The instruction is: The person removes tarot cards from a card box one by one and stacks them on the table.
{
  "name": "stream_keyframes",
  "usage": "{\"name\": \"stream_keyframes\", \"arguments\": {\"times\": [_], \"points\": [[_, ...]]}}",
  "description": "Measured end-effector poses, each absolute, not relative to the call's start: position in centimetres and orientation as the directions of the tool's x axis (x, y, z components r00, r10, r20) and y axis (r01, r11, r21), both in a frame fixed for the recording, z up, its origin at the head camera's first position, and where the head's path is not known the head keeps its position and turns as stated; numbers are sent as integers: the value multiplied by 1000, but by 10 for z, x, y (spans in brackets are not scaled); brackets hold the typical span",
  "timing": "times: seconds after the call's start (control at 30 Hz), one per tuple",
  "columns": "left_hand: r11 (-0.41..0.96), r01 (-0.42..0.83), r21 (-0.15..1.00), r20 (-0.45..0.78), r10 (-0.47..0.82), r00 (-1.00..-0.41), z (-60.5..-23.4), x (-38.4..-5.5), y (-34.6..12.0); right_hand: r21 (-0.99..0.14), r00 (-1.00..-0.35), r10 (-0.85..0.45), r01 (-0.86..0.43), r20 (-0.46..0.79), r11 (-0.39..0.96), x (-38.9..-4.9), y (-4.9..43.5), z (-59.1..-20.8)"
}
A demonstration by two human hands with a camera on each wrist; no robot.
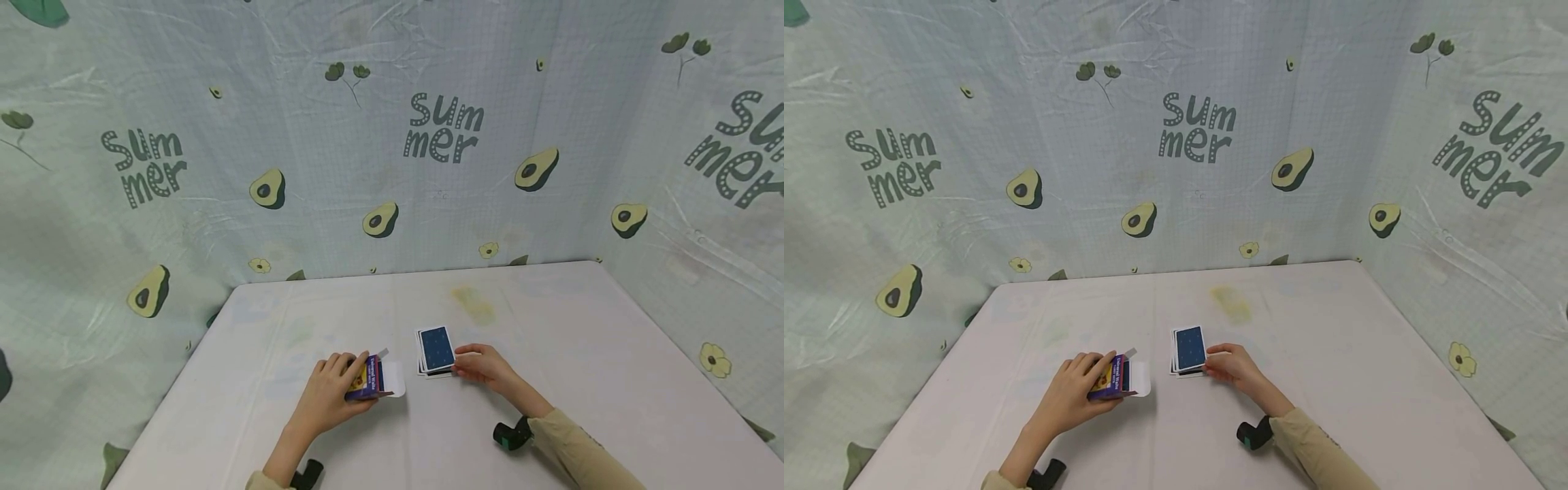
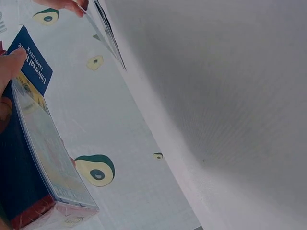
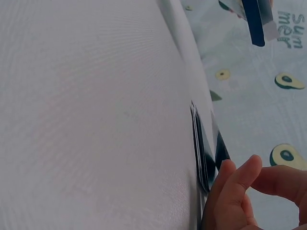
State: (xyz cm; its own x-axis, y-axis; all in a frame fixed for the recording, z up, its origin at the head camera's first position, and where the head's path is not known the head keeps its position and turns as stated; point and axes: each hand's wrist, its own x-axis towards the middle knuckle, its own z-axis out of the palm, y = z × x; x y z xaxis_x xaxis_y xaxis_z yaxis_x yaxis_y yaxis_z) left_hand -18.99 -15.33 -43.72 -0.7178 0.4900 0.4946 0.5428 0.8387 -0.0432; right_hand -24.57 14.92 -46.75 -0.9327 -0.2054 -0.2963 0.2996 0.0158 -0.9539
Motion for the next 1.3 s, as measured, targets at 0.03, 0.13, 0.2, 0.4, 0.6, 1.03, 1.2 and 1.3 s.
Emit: {"name": "stream_keyframes", "arguments": {"times": [0.03,0.13,0.2,0.4,0.6,1.03,1.2,1.3], "points": [[839,543,-37,494,488,-720,-437,-190,-153,-952,-932,-199,305,-304,26,-246,149,-468],[841,540,-24,485,482,-730,-437,-189,-153,-947,-929,-184,317,-320,48,-246,149,-468],[843,538,-16,479,479,-736,-437,-189,-152,-947,-928,-187,317,-322,56,-246,149,-467],[844,537,-6,472,476,-742,-437,-189,-150,-951,-928,-207,307,-310,47,-244,150,-465],[841,541,-28,472,488,-734,-437,-188,-149,-956,-930,-224,292,-291,33,-244,151,-466],[843,537,-24,459,487,-744,-437,-188,-147,-956,-932,-212,289,-294,54,-242,151,-464],[838,545,-31,464,495,-735,-437,-189,-147,-951,-928,-208,303,-310,65,-241,152,-462],[832,553,-33,466,502,-728,-437,-189,-147,-952,-930,-204,301,-307,62,-240,153,-462]]}}
